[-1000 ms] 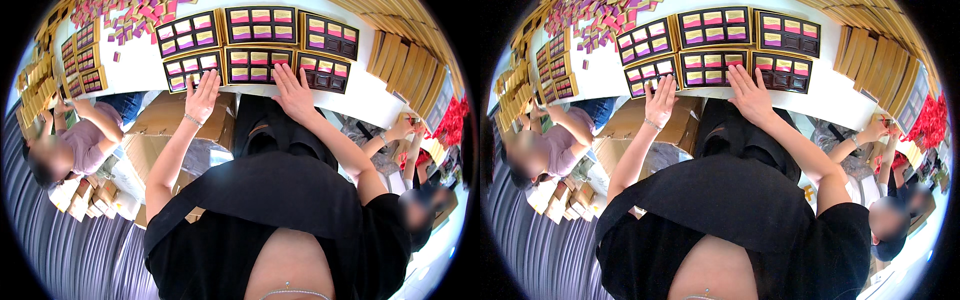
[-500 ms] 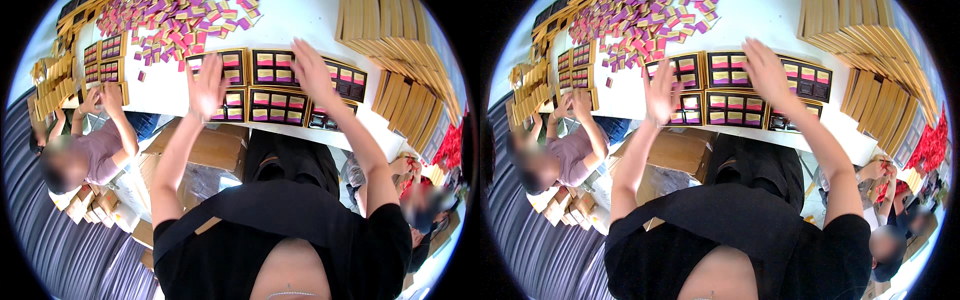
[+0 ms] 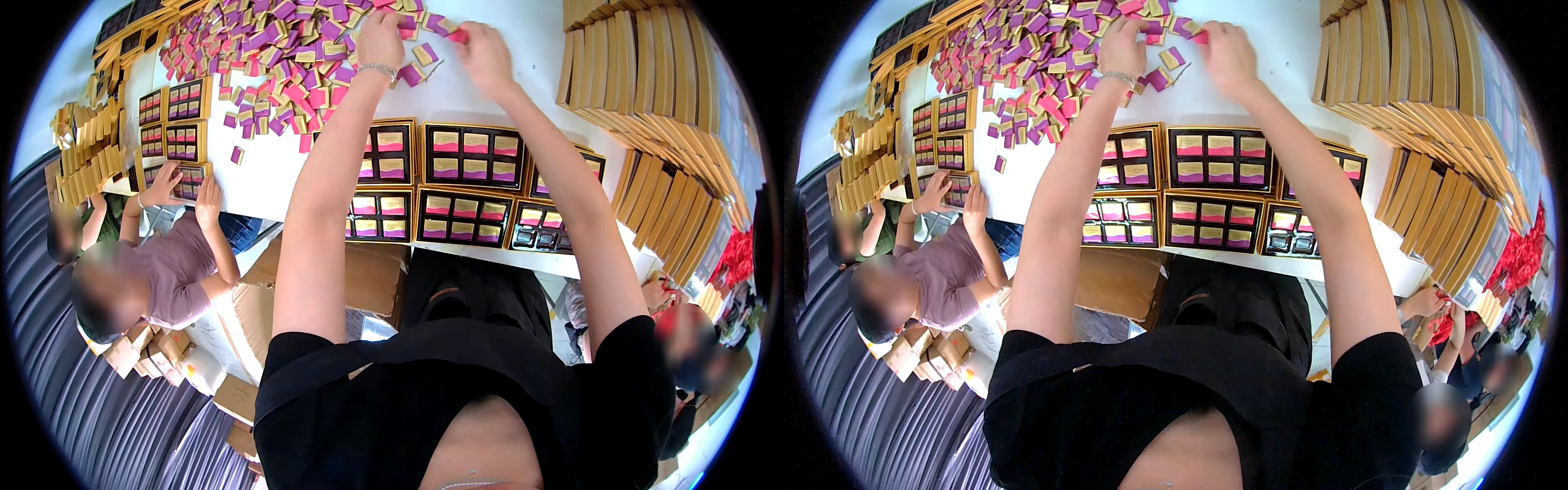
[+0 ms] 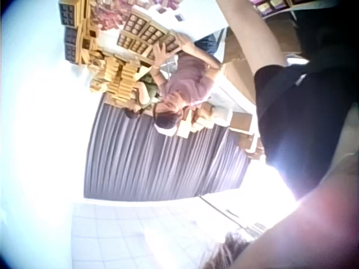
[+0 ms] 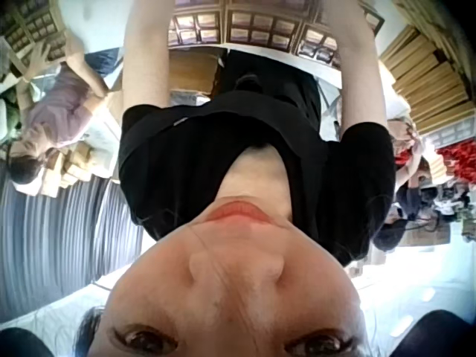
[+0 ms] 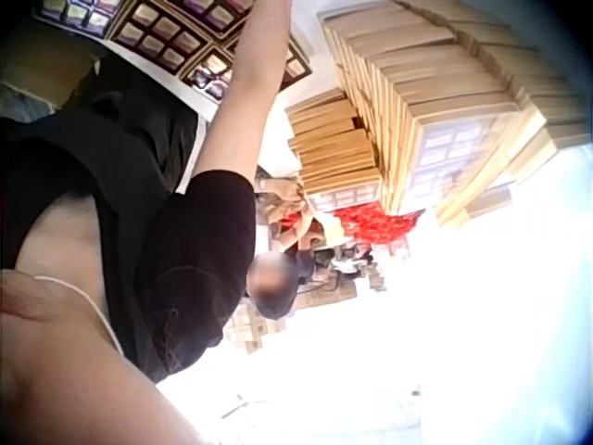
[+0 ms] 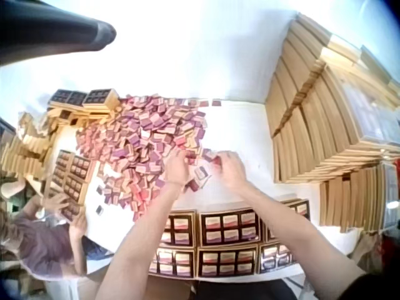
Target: The person places small colorful rectangular items into compartmentalized trays on a table, then covers them with clear plastic lids. The person stacks the completed trays and repeats the process with additional trays and items.
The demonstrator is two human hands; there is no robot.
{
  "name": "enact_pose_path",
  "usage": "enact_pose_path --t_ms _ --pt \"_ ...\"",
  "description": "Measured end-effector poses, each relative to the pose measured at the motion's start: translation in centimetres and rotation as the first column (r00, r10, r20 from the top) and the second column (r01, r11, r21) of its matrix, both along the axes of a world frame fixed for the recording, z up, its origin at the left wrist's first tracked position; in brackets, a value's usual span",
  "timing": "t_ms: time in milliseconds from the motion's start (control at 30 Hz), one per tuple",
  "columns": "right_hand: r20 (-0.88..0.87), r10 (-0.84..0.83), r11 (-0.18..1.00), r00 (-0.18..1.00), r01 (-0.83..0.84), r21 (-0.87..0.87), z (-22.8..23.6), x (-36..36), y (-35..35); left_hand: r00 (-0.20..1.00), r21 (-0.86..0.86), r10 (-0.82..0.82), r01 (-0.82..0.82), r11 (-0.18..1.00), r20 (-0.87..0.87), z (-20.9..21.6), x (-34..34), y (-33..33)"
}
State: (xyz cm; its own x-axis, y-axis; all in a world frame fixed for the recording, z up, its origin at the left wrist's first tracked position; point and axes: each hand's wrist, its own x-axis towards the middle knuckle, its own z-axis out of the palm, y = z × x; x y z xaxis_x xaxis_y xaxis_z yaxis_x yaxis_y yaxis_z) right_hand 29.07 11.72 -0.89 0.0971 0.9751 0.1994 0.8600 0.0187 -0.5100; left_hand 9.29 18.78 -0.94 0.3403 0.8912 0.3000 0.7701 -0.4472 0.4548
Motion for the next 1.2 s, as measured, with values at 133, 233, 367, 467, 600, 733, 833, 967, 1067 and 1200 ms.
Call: enact_pose_path --t_ms 133,233,367,467,600,733,833,967,1067,1200 --pt "-0.054 0.078 0.997 0.996 -0.076 0.028 0.9 4.0 -2.6 0.986 -0.058 -0.156 0.152 0.987 -0.064 -1.0 0.0 3.4" --pt "0.028 0.116 0.993 0.993 -0.115 -0.031 -0.2 6.1 -3.8 0.982 -0.265 -0.155 0.122 0.957 -0.107 3.7 2.4 2.5" --pt "0.089 0.149 0.984 0.985 -0.157 0.081 -0.4 6.0 -3.1 0.879 -0.589 0.154 0.163 0.792 0.451 2.2 1.0 1.2" --pt "0.315 0.133 0.991 0.94 -0.128 -0.036 -1.7 7.8 -4.0 0.551 -0.741 0.495 0.485 0.465 0.672 2.2 2.7 -2.0" --pt "0.165 0.058 0.988 0.985 -0.081 0.135 0.0 4.3 -1.5 0.738 -0.755 0.302 0.407 0.513 0.603 0.5 2.4 -4.2" --pt "0.12 0.238 0.962 0.964 -0.251 0.107 -1.3 3.2 2.2 0.99 -0.449 -0.105 0.138 0.883 0.098 1.1 3.5 -5.5" --pt "0.054 0.256 0.958 0.965 -0.26 0.119 -4.9 4.8 2.7 0.98 -0.226 -0.199 0.193 0.955 -0.007 2.0 3.2 -4.7" --pt "-0.082 0.333 0.941 0.939 -0.325 0.098 -1.6 2.3 -1.2 0.95 -0.134 -0.287 0.271 0.953 -0.122 -0.3 -1.7 -2.8" --pt "-0.114 0.404 0.913 0.908 -0.393 0.11 -0.9 2.0 -2.2 0.915 -0.239 -0.362 0.316 0.918 -0.179 0.5 -0.3 -2.1" --pt "-0.015 0.436 0.892 0.9 -0.43 0.14 -1.4 0.6 -2.0 0.926 -0.211 -0.273 0.222 0.952 -0.26 2.0 0.8 -2.2"
